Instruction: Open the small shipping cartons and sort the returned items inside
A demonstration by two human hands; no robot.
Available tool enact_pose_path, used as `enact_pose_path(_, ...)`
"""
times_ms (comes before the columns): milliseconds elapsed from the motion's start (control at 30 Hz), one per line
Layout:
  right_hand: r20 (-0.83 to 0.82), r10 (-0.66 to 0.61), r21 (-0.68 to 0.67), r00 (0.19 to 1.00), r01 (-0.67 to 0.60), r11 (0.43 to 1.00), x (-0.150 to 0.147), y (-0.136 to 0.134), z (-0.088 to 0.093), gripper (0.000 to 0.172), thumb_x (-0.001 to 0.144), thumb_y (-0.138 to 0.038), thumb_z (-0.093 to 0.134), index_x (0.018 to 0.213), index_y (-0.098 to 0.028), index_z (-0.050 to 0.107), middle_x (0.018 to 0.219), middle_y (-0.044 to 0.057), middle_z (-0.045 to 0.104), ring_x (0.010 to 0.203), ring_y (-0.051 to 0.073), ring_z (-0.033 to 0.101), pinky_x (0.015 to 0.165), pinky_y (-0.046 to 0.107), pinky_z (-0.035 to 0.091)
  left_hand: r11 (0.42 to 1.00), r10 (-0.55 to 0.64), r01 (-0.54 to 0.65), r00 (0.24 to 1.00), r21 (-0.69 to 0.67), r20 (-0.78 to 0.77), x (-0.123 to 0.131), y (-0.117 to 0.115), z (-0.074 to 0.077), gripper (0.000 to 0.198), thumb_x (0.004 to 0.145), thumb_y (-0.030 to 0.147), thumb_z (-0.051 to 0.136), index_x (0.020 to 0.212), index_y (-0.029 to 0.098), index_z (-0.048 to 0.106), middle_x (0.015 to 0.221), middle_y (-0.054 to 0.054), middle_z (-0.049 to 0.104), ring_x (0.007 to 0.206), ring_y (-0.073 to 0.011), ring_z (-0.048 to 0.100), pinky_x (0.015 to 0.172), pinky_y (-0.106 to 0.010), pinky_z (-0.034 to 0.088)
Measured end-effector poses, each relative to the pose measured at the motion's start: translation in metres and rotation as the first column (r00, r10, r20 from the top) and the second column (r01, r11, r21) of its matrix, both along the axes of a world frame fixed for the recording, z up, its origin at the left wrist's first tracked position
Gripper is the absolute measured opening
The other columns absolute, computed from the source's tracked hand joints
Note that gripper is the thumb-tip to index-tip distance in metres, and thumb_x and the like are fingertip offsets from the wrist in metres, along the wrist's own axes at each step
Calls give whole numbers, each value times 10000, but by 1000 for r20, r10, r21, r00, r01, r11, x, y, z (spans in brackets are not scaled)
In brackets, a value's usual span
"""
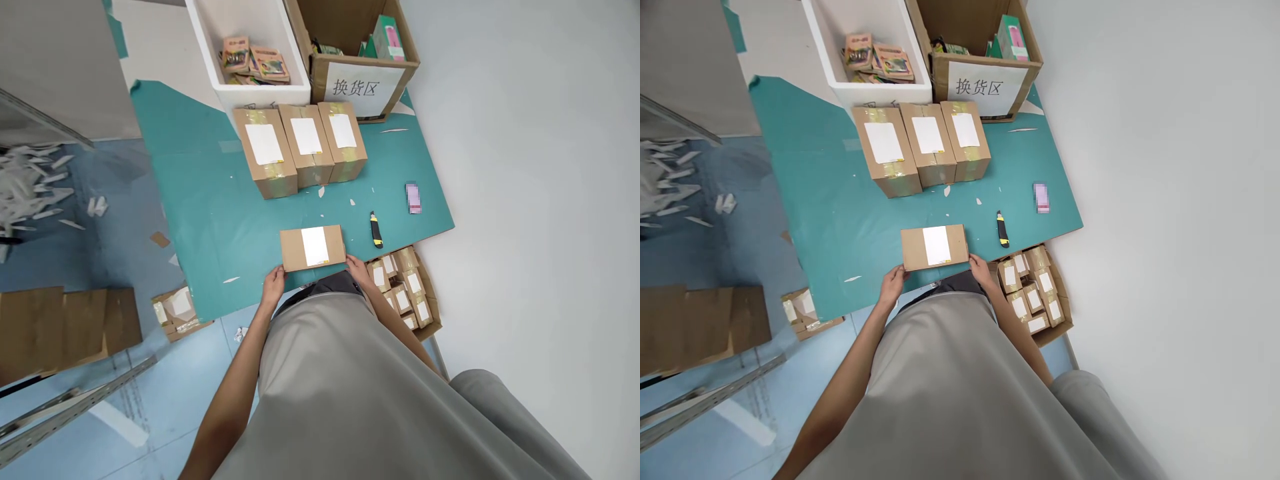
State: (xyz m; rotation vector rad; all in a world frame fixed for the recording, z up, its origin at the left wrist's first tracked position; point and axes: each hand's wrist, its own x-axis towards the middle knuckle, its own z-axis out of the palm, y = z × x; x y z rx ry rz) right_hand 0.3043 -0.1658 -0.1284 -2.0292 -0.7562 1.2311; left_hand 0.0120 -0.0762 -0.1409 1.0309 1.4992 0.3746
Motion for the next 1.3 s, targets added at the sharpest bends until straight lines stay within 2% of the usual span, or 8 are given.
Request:
enact_pose_path(200, 25, 8, 58, 1000, -9, 998, -3, 1, 0, 482, 937, -414, 706, 1363, -240, 847, 1240, 57, 890, 1274, 297, 794, 1191, 531, 609, 999, -37, 38, 998, 17, -55, -9, 2, -1, 524, 868, 340, 619, 1303, 136, 828, 1307, -135, 860, 1287, -342, 784, 1256, -490, 559)
enact_pose_path(333, 43, -17, 108, 999, 12, 994, 1, 7, 8, 372, 893, -419, 772, 1185, -226, 898, 1174, 61, 899, 1198, 317, 816, 1152, 521, 634, 998, -30, 34, 997, 59, -69, -11, 10, 7, 458, 801, 366, 689, 1182, 168, 846, 1196, -124, 886, 1194, -356, 813, 1180, -485, 611)
enact_pose_path(600, 206, -40, 263, 978, -16, 965, 19, 27, 47, 461, 981, -625, 759, 1123, -217, 921, 1046, 87, 853, 1015, 286, 783, 994, 410, 656, 928, 28, -16, 999, 373, -27, 0, 40, 55, 508, 905, 563, 756, 1171, 144, 865, 1152, -144, 837, 1053, -302, 815, 1058, -443, 668)
enact_pose_path(700, 272, -5, 247, 962, -64, 967, 22, 33, 52, 467, 1027, -629, 698, 1110, -223, 912, 1000, 84, 836, 991, 286, 768, 961, 404, 650, 913, 5, 24, 998, 407, -70, 3, 57, 59, 491, 937, 562, 739, 1163, 153, 888, 1109, -118, 836, 1013, -291, 810, 1021, -414, 664)
enact_pose_path(833, 307, 104, 142, 946, -153, 978, 19, 34, 44, 368, 1037, -513, 678, 1070, -210, 882, 1042, 110, 824, 980, 302, 787, 978, 432, 653, 952, -29, 64, 993, 301, -118, 7, 78, 44, 365, 874, 464, 797, 1074, 175, 897, 1030, -94, 859, 950, -293, 809, 979, -399, 649)
enact_pose_path(967, 332, 172, 96, 927, -215, 972, 24, 29, 34, 353, 1042, -500, 673, 1113, -214, 866, 1104, 131, 823, 1023, 313, 800, 1008, 444, 659, 976, -22, 25, 1000, 218, -14, 11, 86, 25, 399, 826, 467, 841, 1084, 165, 882, 989, -98, 869, 953, -292, 812, 921, -370, 648)
enact_pose_path(1133, 203, 107, 110, 973, -131, 985, 35, 19, 23, 434, 1085, -496, 563, 1250, -219, 853, 1226, 124, 871, 1114, 314, 824, 1076, 476, 659, 976, -17, 0, 997, 217, 77, 3, 76, 6, 423, 968, 495, 658, 1120, 154, 858, 1118, -132, 873, 1045, -291, 817, 1025, -409, 648)
enact_pose_path(1300, 82, 102, 43, 991, -106, 993, 23, 5, 3, 534, 893, -312, 668, 1400, -209, 802, 1344, 109, 862, 1125, 301, 838, 1068, 468, 675, 989, -45, 41, 999, 145, 25, 1, 58, -15, 575, 846, 300, 697, 1395, 155, 787, 1394, -173, 814, 1137, -326, 813, 1140, -518, 629)
